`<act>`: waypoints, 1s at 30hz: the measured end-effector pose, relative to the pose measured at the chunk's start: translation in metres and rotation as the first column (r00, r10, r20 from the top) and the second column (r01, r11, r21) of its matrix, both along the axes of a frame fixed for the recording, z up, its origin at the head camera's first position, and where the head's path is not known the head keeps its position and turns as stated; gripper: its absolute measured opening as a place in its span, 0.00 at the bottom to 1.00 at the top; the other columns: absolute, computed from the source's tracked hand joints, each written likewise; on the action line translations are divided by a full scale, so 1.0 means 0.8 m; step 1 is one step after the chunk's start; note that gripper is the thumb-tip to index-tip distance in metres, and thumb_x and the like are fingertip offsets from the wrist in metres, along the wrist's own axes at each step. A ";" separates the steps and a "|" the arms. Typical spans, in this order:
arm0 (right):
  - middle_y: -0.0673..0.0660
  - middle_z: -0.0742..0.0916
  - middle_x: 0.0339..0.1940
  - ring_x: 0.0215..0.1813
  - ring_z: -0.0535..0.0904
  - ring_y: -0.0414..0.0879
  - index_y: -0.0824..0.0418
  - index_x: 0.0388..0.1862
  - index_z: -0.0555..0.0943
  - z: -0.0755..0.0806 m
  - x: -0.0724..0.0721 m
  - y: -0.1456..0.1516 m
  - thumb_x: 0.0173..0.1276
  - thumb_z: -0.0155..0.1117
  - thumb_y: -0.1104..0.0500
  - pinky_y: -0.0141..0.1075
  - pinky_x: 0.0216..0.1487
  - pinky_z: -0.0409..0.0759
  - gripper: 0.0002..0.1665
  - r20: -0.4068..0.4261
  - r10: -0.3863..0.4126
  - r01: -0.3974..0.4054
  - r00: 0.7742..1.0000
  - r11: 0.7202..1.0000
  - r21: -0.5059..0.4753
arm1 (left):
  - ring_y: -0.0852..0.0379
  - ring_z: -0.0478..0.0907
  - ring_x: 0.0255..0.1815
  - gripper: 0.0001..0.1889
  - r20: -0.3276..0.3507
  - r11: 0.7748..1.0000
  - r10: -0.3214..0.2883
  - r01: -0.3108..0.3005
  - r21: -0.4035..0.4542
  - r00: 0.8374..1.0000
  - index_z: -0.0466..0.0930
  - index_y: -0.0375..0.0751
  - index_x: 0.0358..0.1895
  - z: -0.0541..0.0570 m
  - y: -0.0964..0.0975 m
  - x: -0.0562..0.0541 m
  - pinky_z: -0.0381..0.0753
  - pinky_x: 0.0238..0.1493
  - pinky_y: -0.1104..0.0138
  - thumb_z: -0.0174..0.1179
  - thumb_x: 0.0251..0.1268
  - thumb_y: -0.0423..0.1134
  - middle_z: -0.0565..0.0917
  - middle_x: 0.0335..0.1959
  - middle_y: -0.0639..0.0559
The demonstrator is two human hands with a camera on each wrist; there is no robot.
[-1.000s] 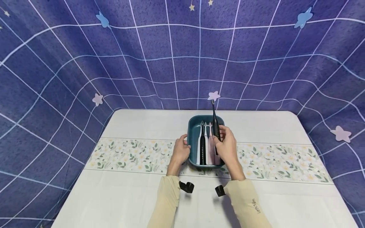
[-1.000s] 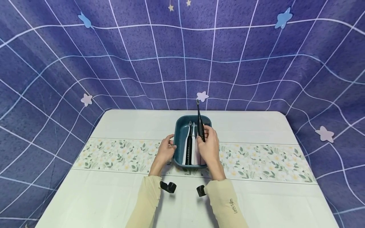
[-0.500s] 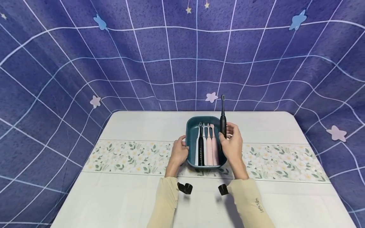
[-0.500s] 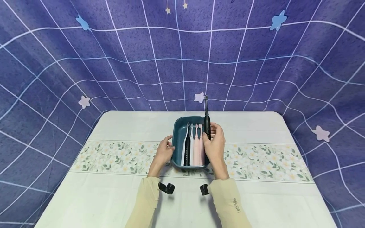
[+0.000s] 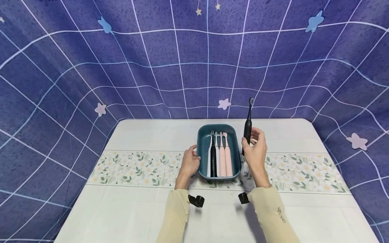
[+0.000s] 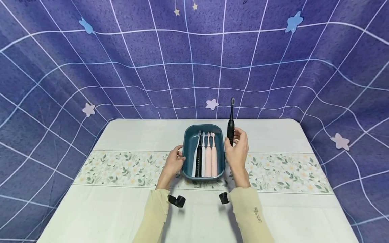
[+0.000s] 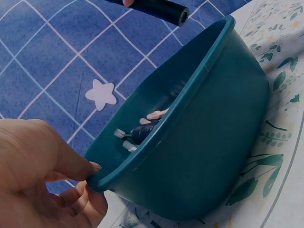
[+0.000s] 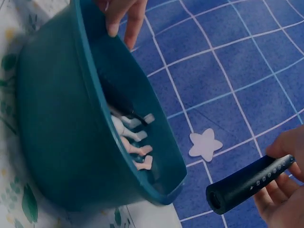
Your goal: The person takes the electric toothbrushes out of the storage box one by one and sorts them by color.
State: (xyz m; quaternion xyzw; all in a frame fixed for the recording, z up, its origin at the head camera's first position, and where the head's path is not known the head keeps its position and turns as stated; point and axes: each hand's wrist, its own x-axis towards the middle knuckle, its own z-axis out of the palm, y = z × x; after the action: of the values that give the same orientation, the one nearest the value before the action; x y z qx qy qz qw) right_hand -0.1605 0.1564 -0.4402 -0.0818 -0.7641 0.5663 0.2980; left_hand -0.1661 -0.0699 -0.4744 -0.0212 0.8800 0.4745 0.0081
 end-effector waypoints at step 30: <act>0.64 0.78 0.50 0.52 0.77 0.50 0.69 0.57 0.67 -0.065 -0.047 0.050 0.59 0.61 0.72 0.42 0.55 0.78 0.26 0.017 -0.074 0.075 0.997 0.995 -0.071 | 0.54 0.66 0.35 0.26 0.041 0.999 0.025 -0.026 0.023 0.999 0.68 0.37 0.66 0.000 0.001 0.002 0.68 0.44 0.61 0.53 0.63 0.26 0.69 0.37 0.47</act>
State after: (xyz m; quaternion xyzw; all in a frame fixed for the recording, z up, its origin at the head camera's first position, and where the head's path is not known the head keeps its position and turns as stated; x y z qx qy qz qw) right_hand -0.1978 0.1961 -0.4923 -0.1248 -0.7417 0.5813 0.3105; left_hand -0.1645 -0.0688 -0.4740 -0.0419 0.8736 0.4845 0.0200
